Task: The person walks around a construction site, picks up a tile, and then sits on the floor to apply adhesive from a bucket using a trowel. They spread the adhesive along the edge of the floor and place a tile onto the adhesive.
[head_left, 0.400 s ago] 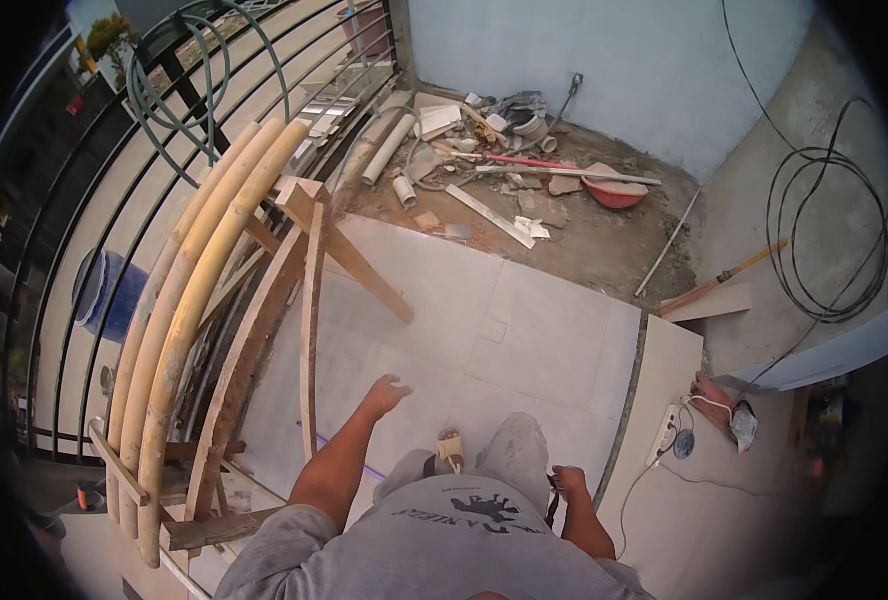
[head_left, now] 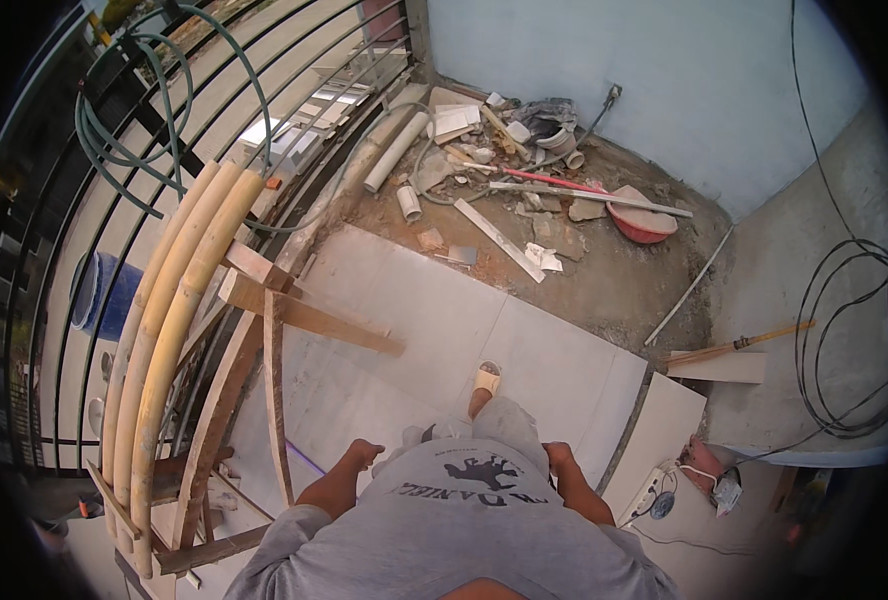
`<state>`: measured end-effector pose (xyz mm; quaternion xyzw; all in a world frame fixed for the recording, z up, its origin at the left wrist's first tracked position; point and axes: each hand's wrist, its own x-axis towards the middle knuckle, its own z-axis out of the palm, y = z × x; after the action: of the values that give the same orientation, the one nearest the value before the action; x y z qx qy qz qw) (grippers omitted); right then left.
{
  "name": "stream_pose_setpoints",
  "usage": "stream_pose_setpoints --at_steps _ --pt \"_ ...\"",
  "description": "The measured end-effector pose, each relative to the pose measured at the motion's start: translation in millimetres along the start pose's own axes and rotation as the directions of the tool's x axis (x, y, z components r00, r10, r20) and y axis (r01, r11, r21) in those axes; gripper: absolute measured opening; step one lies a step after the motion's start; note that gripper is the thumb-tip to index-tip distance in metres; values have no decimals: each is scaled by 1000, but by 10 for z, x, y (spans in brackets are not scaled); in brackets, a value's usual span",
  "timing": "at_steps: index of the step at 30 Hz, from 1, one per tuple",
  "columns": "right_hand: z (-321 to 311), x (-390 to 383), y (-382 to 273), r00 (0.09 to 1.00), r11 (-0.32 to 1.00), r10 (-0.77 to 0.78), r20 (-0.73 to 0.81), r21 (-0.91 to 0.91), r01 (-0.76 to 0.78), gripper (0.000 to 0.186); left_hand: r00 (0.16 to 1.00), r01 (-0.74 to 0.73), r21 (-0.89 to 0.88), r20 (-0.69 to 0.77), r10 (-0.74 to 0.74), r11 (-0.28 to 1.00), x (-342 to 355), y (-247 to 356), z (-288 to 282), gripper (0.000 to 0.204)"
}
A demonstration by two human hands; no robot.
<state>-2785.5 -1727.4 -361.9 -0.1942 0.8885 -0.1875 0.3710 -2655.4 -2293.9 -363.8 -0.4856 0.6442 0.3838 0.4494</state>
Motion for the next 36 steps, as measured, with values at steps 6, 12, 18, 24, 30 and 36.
stream_pose_setpoints --at_steps 6,12,18,24,30,36 --pt "-1999 849 -160 716 352 601 356 686 -637 22 905 -419 396 117 408 817 -890 913 -15 35" --pt "-3665 2126 -261 845 486 527 92 783 -388 20 934 -358 -318 -145 328 878 -589 2208 -95 37" --pt "-4208 3051 -482 863 446 492 115 818 -363 19 980 -160 -342 54 189 926 -60 3213 -586 33" --pt "-4074 3128 -471 626 152 663 412 744 -650 18 980 -133 -356 89 175 925 203 4367 -1557 36" --pt "-4507 3852 -422 732 96 575 364 859 -502 10 811 -537 -76 -323 489 840 415 6010 -3211 61" --pt "-5477 4942 -876 751 228 611 248 854 -467 12 491 -737 205 -491 719 644 -770 8262 -4826 59"
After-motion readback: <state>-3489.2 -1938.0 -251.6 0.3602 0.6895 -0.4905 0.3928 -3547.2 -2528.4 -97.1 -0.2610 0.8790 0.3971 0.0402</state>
